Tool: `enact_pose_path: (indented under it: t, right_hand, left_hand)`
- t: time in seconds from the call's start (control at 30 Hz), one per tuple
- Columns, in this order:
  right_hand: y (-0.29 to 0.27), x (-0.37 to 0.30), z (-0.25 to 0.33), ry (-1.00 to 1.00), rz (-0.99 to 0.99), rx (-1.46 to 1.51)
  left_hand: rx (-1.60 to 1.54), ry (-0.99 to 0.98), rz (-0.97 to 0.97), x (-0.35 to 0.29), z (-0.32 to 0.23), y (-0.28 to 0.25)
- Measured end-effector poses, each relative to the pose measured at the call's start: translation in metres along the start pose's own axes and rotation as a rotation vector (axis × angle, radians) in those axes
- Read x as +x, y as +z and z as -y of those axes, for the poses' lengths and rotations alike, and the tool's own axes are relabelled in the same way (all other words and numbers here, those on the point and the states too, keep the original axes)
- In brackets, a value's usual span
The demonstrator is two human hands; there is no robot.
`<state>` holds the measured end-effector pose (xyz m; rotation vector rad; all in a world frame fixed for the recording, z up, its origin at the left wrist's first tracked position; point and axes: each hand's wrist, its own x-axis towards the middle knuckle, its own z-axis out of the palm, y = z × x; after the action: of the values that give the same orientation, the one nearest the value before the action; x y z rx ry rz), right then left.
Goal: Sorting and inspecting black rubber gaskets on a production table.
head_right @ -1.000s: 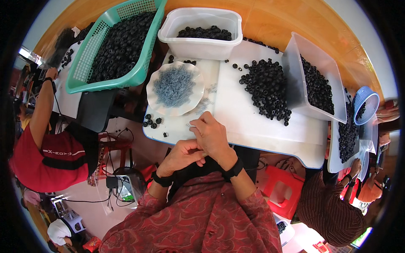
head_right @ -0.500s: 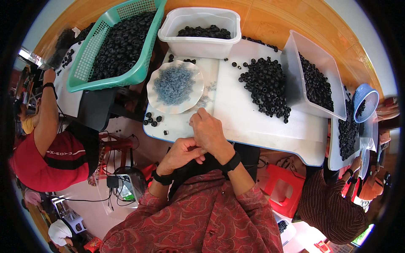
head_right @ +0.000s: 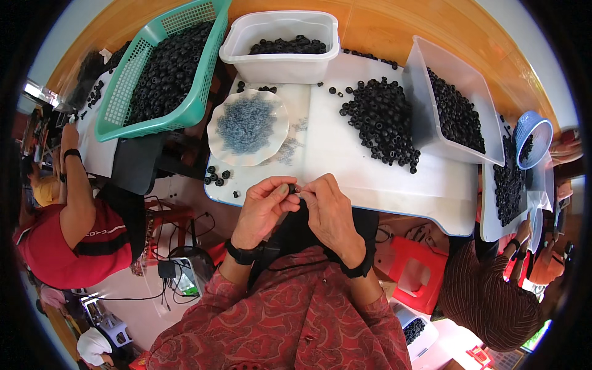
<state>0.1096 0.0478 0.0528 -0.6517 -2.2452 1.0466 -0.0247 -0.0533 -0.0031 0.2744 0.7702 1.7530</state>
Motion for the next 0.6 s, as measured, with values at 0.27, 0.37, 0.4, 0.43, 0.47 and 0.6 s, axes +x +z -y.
enact_pose_path:
  t: [0.27,0.37,0.4,0.43,0.47,0.6]
  right_hand:
    - [-0.004,-0.003,-0.006,-0.049,-0.013,-0.015]
    - [-0.006,-0.005,-0.007,-0.035,-0.008,-0.02]
    - [-0.006,-0.005,-0.006,-0.013,-0.009,-0.017]
    - [-0.007,-0.005,-0.005,0.009,-0.011,-0.014]
    - [-0.007,-0.006,-0.006,0.011,-0.013,-0.013]
    - [-0.01,-0.006,-0.008,0.001,-0.017,-0.035]
  left_hand:
    - [-0.002,0.004,-0.016,0.002,0.002,0.011]
    - [0.026,-0.007,-0.024,0.003,0.005,0.013]
    - [0.027,-0.009,-0.025,0.003,0.006,0.013]
    - [0.031,-0.011,-0.034,0.003,0.006,0.014]
    - [0.035,-0.014,-0.043,0.004,0.007,0.015]
    - [0.086,0.002,-0.038,0.005,0.012,0.017]
